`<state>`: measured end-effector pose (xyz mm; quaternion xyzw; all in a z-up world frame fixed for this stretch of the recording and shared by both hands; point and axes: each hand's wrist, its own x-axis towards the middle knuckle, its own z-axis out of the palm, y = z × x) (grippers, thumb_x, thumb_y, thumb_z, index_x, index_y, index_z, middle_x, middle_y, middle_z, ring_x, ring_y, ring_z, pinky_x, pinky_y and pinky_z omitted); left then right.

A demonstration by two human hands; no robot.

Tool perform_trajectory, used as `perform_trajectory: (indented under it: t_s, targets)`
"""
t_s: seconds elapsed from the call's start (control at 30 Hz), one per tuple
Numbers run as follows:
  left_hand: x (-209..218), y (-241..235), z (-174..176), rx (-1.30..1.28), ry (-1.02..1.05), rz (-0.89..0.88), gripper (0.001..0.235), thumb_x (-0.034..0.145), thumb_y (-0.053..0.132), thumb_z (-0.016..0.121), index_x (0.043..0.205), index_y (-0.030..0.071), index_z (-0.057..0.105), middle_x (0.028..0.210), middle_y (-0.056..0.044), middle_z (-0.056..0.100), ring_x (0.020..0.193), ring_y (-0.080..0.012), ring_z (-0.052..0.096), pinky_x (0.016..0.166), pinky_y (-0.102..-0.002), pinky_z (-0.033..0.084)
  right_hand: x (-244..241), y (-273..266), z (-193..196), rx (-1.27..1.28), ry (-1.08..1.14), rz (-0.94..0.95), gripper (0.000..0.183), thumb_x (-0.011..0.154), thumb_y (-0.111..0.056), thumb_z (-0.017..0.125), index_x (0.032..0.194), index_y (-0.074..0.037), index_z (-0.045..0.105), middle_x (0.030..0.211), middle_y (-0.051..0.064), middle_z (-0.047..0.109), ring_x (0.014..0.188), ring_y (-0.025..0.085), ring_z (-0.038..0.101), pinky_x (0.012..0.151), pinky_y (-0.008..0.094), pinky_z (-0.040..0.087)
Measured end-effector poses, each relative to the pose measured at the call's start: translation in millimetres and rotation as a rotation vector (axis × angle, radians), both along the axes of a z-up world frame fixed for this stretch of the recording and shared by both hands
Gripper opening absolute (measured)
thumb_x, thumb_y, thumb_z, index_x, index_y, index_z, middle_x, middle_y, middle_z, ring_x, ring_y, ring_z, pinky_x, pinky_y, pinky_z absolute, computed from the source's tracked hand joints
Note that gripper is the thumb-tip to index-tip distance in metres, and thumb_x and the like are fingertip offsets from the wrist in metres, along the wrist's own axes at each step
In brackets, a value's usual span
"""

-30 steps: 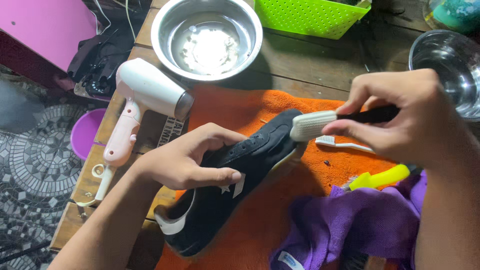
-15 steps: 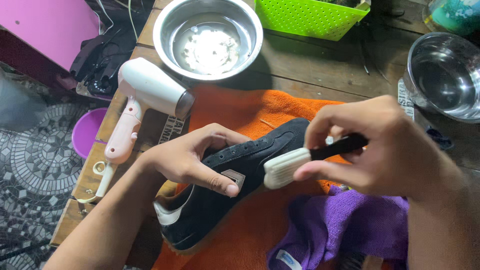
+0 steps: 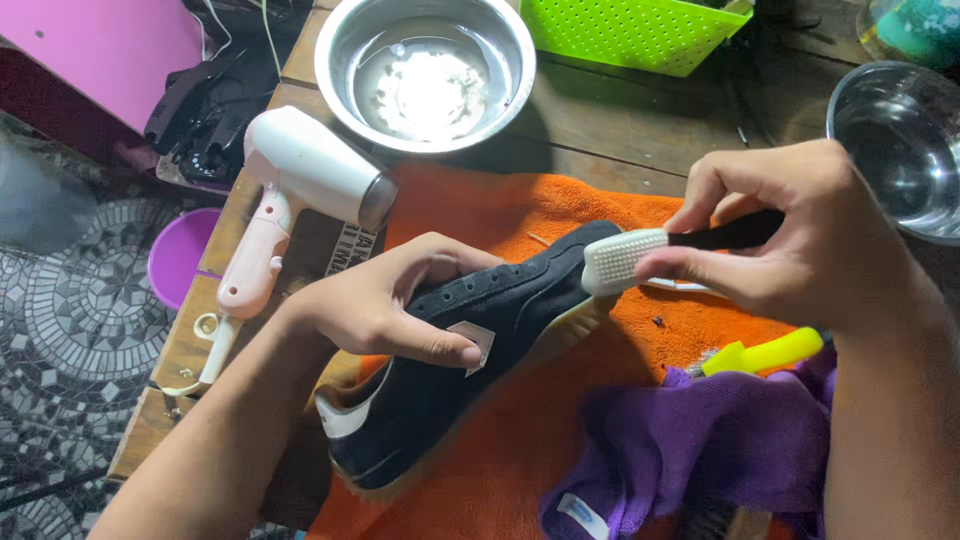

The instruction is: The person cleans a black sneaker by scrubbing the upper fabric with a brush and then uses a small metal tool to pick debris out of the sole's treads. The shoe is held over an orange towel on a wooden table.

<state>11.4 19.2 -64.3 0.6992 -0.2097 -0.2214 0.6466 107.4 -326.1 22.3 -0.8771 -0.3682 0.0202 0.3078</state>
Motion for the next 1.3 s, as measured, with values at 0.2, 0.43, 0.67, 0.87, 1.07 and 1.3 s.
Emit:
perform_trajectory:
  t_s: [0.2,0.43,0.67,0.87,1.07,1.3]
  targets:
    - [1,-6,15,-0.083,0.006,-0.079,0.071,0.085,0.027,0.091,0.147,-0.002,0.071,0.139,-0.004,0.079,0.125,-0.0095,0.067,0.113,-0.028,0.054,-57,50,18,0.057,-0.187,0.285,0.046,0.081,-0.05,0.098,0.081,-0.015,0.068,0.067,-0.006,0.069,0.051,0.015,0.053,0.055,0.032,0.042]
    - [2,-7,23,-0.12,0.027,-0.168,0.065,0.092,0.028,0.087,0.147,-0.002,0.071,0.126,0.004,0.076,0.112,-0.0052,0.063,0.102,-0.025,0.056,-57,50,-1,-0.119,-0.332,0.292,0.046,0.088,-0.06,0.094,0.079,-0.025,0.066,0.068,-0.015,0.068,0.051,0.019,0.058,0.053,0.038,0.044]
    - [1,-5,27,-0.112,0.021,-0.208,0.055,0.096,0.019,0.08,0.145,-0.001,0.07,0.099,0.005,0.07,0.092,-0.0052,0.058,0.085,-0.024,0.053,-24,2,8,-0.116,-0.369,-0.037,0.045,0.088,-0.045,0.108,0.084,-0.013,0.076,0.071,0.0,0.068,0.063,0.015,0.057,0.065,0.033,0.041]
    - [2,-6,25,-0.143,-0.001,-0.216,0.057,0.094,0.029,0.083,0.142,-0.002,0.071,0.122,0.004,0.074,0.112,-0.0066,0.062,0.1,-0.026,0.055,-53,42,15,-0.007,-0.328,0.229,0.049,0.075,-0.051,0.102,0.079,-0.013,0.071,0.076,-0.004,0.072,0.06,0.019,0.059,0.065,0.035,0.049]
    - [1,-8,31,-0.081,-0.018,-0.23,0.05,0.097,0.018,0.078,0.142,-0.001,0.07,0.109,0.008,0.067,0.098,-0.0051,0.057,0.087,-0.024,0.054,-28,35,-5,-0.048,-0.269,0.261,0.048,0.076,-0.055,0.102,0.08,-0.018,0.071,0.069,-0.009,0.07,0.056,0.015,0.057,0.058,0.035,0.044]
    - [1,-1,10,-0.049,0.019,-0.167,0.074,0.093,0.024,0.085,0.159,0.0,0.062,0.135,0.004,0.072,0.117,-0.0054,0.059,0.103,-0.025,0.053,-7,8,-3,0.004,-0.119,0.046,0.047,0.069,-0.036,0.107,0.081,-0.009,0.071,0.071,0.004,0.079,0.061,0.006,0.067,0.056,0.025,0.046]
